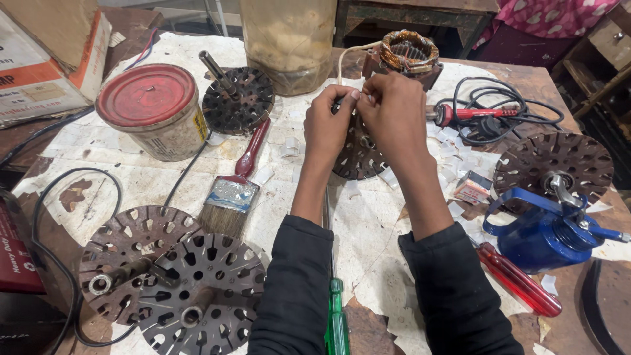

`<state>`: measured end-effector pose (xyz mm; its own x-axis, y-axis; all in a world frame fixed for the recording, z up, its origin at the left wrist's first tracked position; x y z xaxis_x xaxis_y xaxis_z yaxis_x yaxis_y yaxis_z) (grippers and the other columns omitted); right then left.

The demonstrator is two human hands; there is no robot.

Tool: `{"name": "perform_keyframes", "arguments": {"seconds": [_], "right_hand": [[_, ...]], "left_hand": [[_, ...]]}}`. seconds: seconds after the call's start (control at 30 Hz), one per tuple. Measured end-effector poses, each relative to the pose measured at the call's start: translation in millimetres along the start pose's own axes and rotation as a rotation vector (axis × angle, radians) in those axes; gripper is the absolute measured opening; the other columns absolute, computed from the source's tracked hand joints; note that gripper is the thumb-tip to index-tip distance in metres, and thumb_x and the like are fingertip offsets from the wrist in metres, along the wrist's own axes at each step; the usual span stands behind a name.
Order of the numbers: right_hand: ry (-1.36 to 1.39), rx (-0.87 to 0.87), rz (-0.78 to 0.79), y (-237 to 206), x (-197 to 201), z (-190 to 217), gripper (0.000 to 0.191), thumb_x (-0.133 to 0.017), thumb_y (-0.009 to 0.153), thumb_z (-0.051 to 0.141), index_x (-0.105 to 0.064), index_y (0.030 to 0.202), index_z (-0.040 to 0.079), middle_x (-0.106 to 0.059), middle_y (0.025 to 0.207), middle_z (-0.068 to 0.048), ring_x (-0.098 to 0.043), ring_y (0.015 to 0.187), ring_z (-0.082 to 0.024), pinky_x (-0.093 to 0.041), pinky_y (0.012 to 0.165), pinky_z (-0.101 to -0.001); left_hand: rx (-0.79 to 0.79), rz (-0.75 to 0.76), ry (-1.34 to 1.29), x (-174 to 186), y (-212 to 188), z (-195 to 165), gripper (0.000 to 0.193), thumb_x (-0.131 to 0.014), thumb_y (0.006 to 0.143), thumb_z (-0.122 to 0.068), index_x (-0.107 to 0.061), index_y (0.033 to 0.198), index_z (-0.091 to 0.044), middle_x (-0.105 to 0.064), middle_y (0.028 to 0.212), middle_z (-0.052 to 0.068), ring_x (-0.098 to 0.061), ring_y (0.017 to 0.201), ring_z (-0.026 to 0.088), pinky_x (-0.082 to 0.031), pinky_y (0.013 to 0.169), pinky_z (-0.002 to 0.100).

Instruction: The person wraps small white insulating tape pieces around the edges of a motor armature on a workbench. They repeatedly tear off tape, wrap it around the metal edges, and press it into place while handling the armature with both hands.

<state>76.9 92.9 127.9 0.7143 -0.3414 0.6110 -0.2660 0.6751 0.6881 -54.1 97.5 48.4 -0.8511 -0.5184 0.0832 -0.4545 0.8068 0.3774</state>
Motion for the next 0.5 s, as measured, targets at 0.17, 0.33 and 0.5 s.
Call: {"name": "perform_keyframes", "arguments": {"seconds": [0.17, 0.33, 0.5], "right_hand": [[0.02, 0.01, 0.0, -0.7, 1.5, -3.0, 0.013, -0.079, 0.081, 0.008, -0.075, 0.087, -0.002, -0.067, 0.077, -0.016, -0.068, 0.067, -0.029, -0.052, 0.066, -0.0417], [0.05, -0.053, 0.005, -2.0, 2.0, -8.6, 0.011, -0.077, 0.079, 0.006, -0.075, 0.088, 0.0, -0.067, 0.076, -0.013, -0.068, 0.065, -0.024, -0.053, 0.064, -0.0371], [0.049, -0.026, -0.005, -2.5, 1.1, -6.5, 0.01, -0.076, 0.077, 0.004, -0.072, 0.085, -0.001, -0.067, 0.077, -0.012, -0.068, 0.065, -0.022, -0.052, 0.063, -0.0353]], "left_hand": [[0.031, 0.028, -0.057, -2.7, -2.6, 0.6, 0.026, -0.065, 0.096, -0.032, -0.077, 0.105, -0.012, -0.079, 0.09, 0.005, -0.074, 0.081, 0.016, -0.055, 0.077, 0.031], [0.044, 0.054, -0.154, -4.4, -3.3, 2.7, 0.034, -0.05, 0.105, -0.029, -0.077, 0.109, -0.01, -0.079, 0.09, 0.008, -0.071, 0.082, 0.016, -0.054, 0.079, 0.031], [0.04, 0.05, -0.104, -4.8, -4.0, 2.6, 0.035, -0.048, 0.104, -0.028, -0.077, 0.11, -0.01, -0.078, 0.089, 0.009, -0.071, 0.081, 0.019, -0.053, 0.079, 0.033]]}}
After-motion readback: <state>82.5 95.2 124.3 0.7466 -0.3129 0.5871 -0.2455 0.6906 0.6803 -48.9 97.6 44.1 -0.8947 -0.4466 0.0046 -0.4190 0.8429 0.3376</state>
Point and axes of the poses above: each hand's wrist, its own y-axis towards the middle knuckle, its own x-axis out of the back of the hand, z = x × y, the point moved 5 cm from there along y, towards the middle knuckle
